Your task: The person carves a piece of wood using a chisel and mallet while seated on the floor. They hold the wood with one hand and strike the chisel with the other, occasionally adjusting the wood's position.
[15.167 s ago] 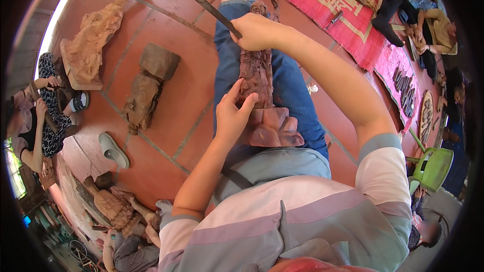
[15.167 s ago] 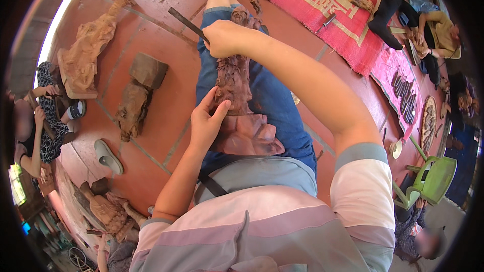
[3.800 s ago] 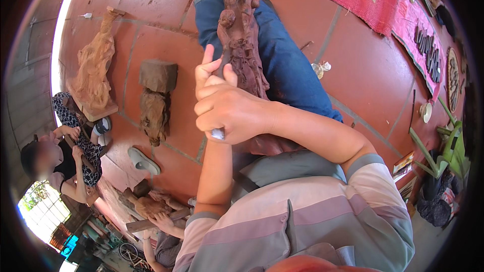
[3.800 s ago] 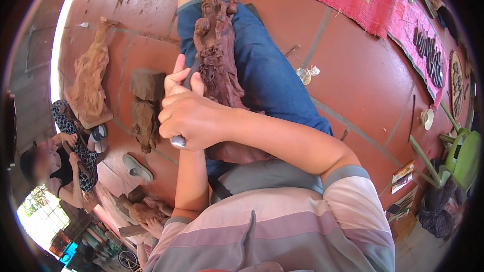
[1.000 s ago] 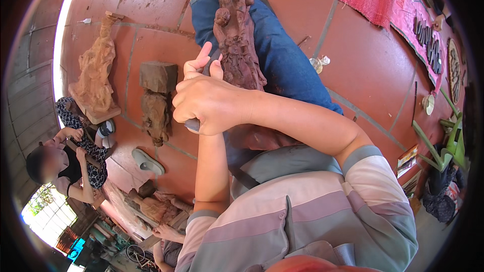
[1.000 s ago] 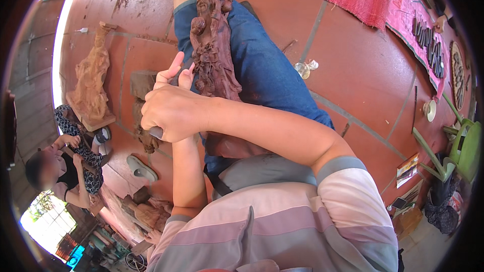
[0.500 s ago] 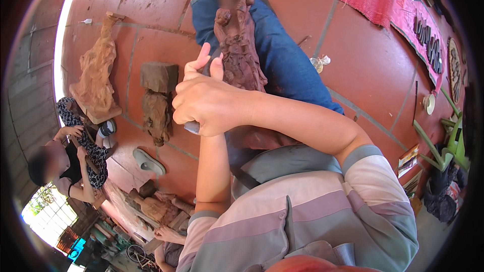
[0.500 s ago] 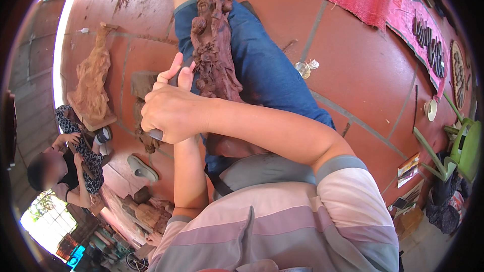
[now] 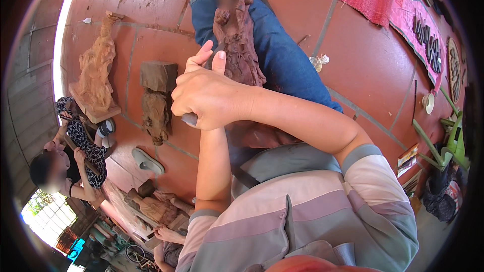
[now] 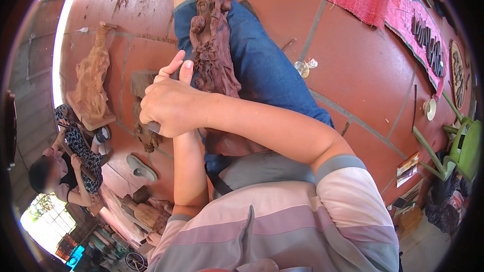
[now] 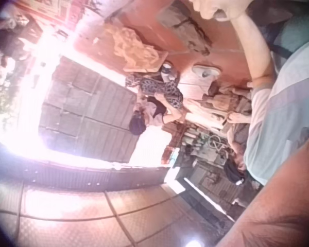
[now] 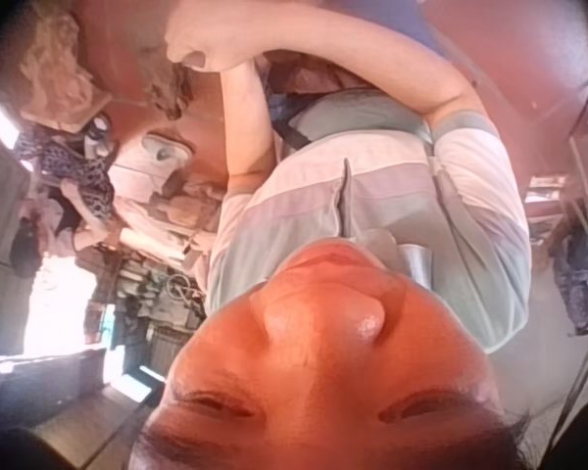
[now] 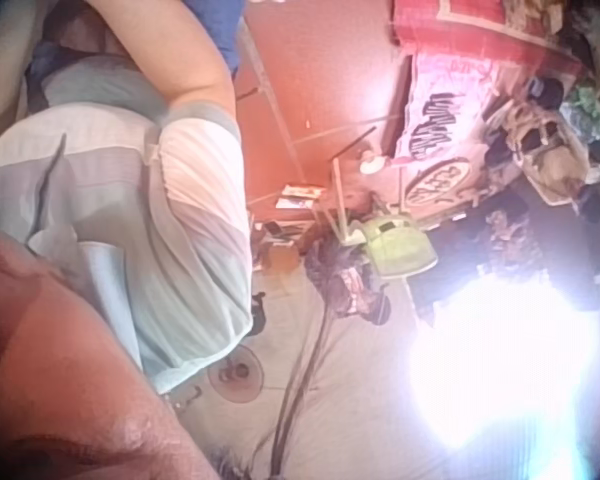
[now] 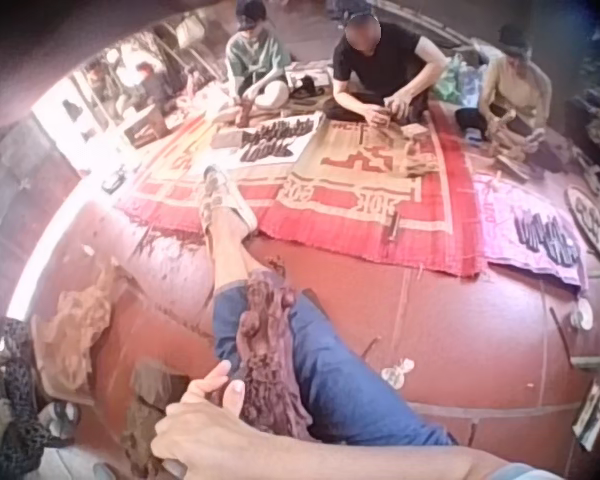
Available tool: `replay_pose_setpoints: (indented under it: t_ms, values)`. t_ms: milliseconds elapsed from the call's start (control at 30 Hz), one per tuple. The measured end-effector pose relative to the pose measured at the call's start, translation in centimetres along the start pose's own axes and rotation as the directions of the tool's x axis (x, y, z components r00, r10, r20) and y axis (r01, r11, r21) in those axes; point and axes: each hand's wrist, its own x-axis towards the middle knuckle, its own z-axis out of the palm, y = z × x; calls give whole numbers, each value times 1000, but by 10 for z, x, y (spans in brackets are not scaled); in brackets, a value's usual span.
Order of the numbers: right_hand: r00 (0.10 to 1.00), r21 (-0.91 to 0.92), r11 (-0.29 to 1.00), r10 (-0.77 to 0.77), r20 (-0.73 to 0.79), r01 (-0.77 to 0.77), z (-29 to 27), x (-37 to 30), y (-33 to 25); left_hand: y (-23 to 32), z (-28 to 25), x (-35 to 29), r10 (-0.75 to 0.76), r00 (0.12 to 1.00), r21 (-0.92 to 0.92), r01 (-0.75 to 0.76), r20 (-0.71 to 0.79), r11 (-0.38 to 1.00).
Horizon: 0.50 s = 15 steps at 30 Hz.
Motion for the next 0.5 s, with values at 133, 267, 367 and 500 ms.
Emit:
replay_pose_setpoints:
  t_ms: [133, 267, 367, 500]
  values:
    - [1000, -10, 1000, 11, 15, -11, 5, 1, 4, 16, -1, 0, 47, 998, 196, -51, 29, 979]
    - [997, 12, 999, 33, 67, -34, 14, 6, 3, -2, -9, 3, 25, 1000, 216, -28, 16, 976]
    - [997, -32, 999, 26, 71, -23, 13, 2, 5, -34, -16, 11, 147, 986, 327, -163, 75, 931]
    - [994, -99, 994, 56, 89, -47, 5, 1, 8, -14, -1, 7, 24, 999, -88, -21, 37, 996]
